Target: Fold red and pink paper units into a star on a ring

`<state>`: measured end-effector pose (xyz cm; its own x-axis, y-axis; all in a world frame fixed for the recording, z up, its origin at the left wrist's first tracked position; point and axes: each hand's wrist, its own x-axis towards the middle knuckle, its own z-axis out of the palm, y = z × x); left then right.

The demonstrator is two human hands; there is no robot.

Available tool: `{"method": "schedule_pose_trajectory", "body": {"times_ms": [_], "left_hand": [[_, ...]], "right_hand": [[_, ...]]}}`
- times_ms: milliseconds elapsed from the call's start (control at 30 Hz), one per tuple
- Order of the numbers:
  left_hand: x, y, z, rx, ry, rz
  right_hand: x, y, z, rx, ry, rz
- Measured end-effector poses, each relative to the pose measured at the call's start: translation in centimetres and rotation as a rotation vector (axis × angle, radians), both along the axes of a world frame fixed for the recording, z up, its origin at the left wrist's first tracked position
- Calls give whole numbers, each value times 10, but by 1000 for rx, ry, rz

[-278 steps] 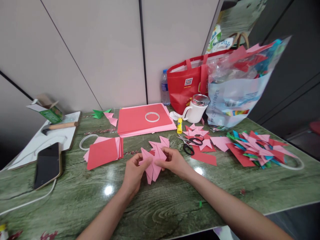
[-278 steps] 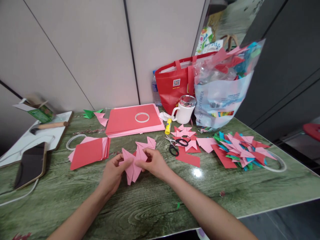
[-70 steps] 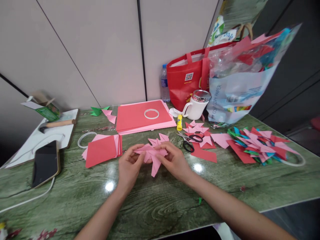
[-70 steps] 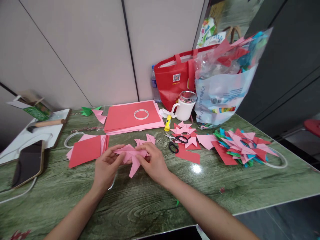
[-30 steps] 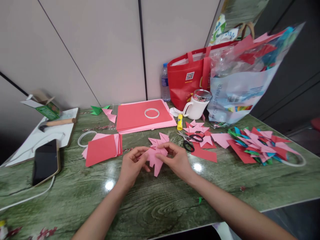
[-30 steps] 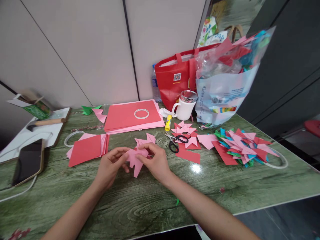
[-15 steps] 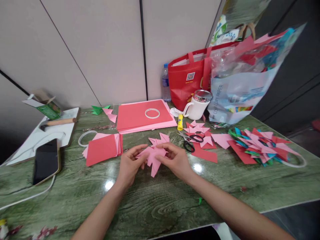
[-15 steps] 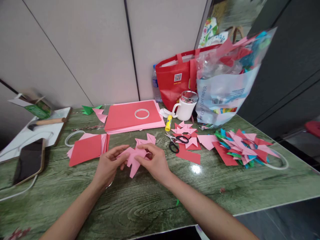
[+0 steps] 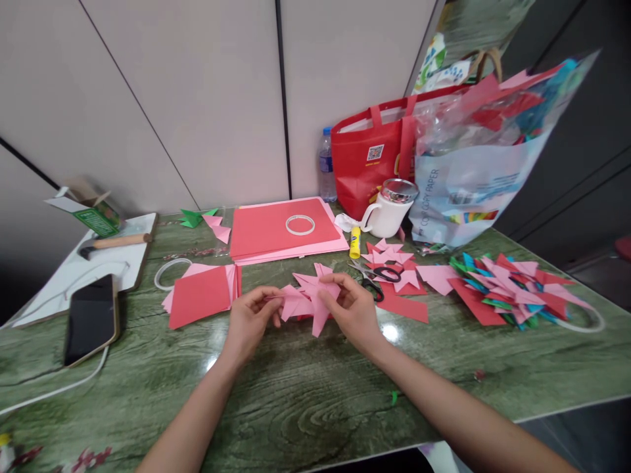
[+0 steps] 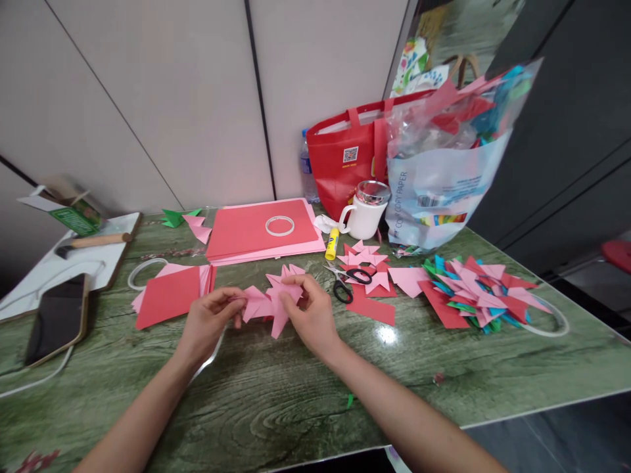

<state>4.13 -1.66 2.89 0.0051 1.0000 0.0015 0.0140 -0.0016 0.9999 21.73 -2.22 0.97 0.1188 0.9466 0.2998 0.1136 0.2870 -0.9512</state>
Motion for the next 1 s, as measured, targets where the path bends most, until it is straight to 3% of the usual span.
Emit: {"method": "schedule_pose_trajectory", "body": {"times_ms": [233, 400, 667, 1000], "left_hand": [[-2, -1, 8, -16, 119, -155], [-3, -2, 11, 56, 139, -119], [1, -3, 0, -43, -101, -24], [10, -7, -4, -207, -312, -65]], "right_hand": [[1, -1, 3, 91, -113, 76], [1, -4, 6, 113, -185, 150], [0, -6, 2, 166, -212, 123], [0, -6, 1, 157, -203, 97]]}}
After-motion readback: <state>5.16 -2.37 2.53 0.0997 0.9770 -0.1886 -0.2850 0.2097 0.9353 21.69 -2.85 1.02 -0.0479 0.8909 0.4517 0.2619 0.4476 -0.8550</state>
